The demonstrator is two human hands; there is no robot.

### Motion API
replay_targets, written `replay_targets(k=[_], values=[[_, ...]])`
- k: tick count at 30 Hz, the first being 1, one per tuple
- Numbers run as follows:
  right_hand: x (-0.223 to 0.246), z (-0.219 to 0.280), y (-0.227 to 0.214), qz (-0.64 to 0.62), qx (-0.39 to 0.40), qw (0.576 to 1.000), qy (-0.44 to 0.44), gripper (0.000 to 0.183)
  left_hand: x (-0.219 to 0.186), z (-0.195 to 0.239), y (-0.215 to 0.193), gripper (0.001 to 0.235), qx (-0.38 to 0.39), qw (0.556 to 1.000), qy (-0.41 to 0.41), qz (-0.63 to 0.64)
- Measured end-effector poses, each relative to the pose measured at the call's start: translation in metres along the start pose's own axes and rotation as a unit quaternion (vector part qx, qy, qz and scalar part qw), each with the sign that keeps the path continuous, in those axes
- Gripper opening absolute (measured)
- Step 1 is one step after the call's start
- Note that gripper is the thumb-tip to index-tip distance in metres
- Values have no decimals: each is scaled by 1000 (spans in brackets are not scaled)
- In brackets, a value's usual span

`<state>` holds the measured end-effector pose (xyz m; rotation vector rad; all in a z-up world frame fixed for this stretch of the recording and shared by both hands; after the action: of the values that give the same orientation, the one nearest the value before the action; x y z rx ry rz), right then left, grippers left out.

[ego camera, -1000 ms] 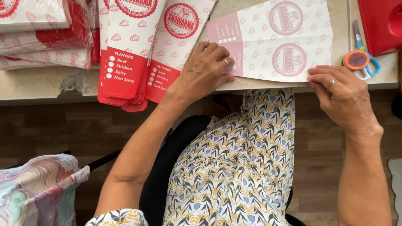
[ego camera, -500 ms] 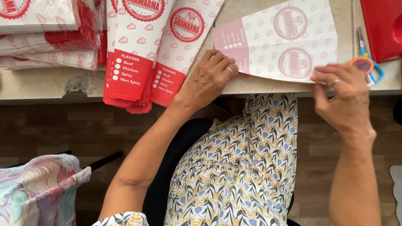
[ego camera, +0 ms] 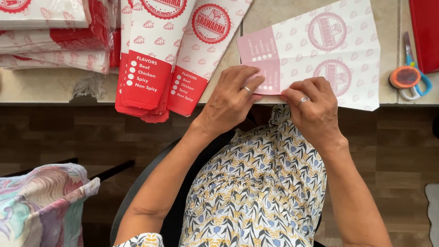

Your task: Folding printed paper sheets into triangular shawarma sleeves and stacking them.

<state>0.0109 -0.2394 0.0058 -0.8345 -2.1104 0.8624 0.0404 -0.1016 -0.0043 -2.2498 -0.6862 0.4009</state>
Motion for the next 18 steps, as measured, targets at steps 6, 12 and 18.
replay_targets(k=[6,12,18], values=[[2,1,-3,-27,-1,1000,-8,3,25,15,-9,27,24,984,-117,131],[-6,6,-1,-48,-8,999,1,3,27,14,-10,13,25,980,-132,146],[-5,5,-5,-44,-7,999,23,3,23,16,-8,8,16,984,-135,116]])
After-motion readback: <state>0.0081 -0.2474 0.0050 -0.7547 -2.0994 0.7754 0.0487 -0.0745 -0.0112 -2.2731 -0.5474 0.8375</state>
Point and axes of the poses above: each hand's wrist, its own z-axis away from the middle knuckle, its own y-axis out of the palm, x = y × z, the point moved 10 cm from there along -z, towards the middle knuckle, and after that the axes turned 11 degrees about -z, right-handed, at the moved point
